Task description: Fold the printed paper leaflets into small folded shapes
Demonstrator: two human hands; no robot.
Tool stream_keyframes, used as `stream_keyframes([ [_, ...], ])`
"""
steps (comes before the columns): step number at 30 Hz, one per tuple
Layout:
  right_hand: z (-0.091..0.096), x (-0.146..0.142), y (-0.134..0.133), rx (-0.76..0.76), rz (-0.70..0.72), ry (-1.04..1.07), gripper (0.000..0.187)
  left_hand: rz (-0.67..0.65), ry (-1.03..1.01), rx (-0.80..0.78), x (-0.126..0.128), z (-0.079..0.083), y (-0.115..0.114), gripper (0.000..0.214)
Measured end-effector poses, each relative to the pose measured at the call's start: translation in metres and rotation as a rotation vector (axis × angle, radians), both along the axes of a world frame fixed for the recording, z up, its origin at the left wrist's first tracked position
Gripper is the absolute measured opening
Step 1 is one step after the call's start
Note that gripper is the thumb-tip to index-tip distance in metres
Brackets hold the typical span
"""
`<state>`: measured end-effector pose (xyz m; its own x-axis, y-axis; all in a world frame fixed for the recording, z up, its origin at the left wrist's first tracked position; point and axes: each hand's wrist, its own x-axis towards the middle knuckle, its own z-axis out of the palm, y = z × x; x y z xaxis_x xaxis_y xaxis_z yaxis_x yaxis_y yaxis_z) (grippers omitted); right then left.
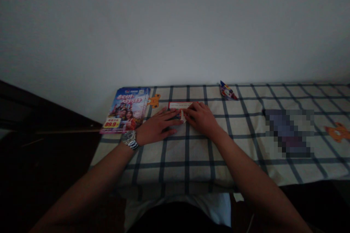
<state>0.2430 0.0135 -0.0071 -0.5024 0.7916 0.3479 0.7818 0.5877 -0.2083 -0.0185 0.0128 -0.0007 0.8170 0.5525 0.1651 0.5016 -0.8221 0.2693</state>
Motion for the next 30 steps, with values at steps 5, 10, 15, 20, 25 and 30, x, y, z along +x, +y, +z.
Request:
stream_keyframes([
  [5,0.0008,-0.0010,-0.0004,0.000,-0.006,-0.004,0.032,-0.007,0.032,0.037,-0.0004,0.0002,-0.0004,0.042],
  [10,0.0009,-0.0017,-0.0007,0.003,-0.008,-0.004,0.032,0.005,0.065,0.052,0.0008,0.0016,-0.0014,0.042],
  [15,-0.0006,-0.0012,-0.0003,0.010,-0.011,0.011,0.031,0.012,0.045,0.042,0.0022,0.0009,-0.0031,0.041],
  [20,-0.0002,-0.0010,-0.0006,0.002,-0.010,0.011,0.032,0.016,0.035,0.032,0.0022,-0.0007,-0.0037,0.041],
  [25,-0.0011,-0.0001,-0.0006,-0.005,-0.012,0.012,0.032,0.000,0.008,0.037,0.0021,-0.0016,-0.0022,0.041],
  [30,-0.0012,0.0001,-0.0003,-0.008,-0.012,0.014,0.032,-0.001,-0.014,0.002,0.0019,0.0006,0.0005,0.041],
])
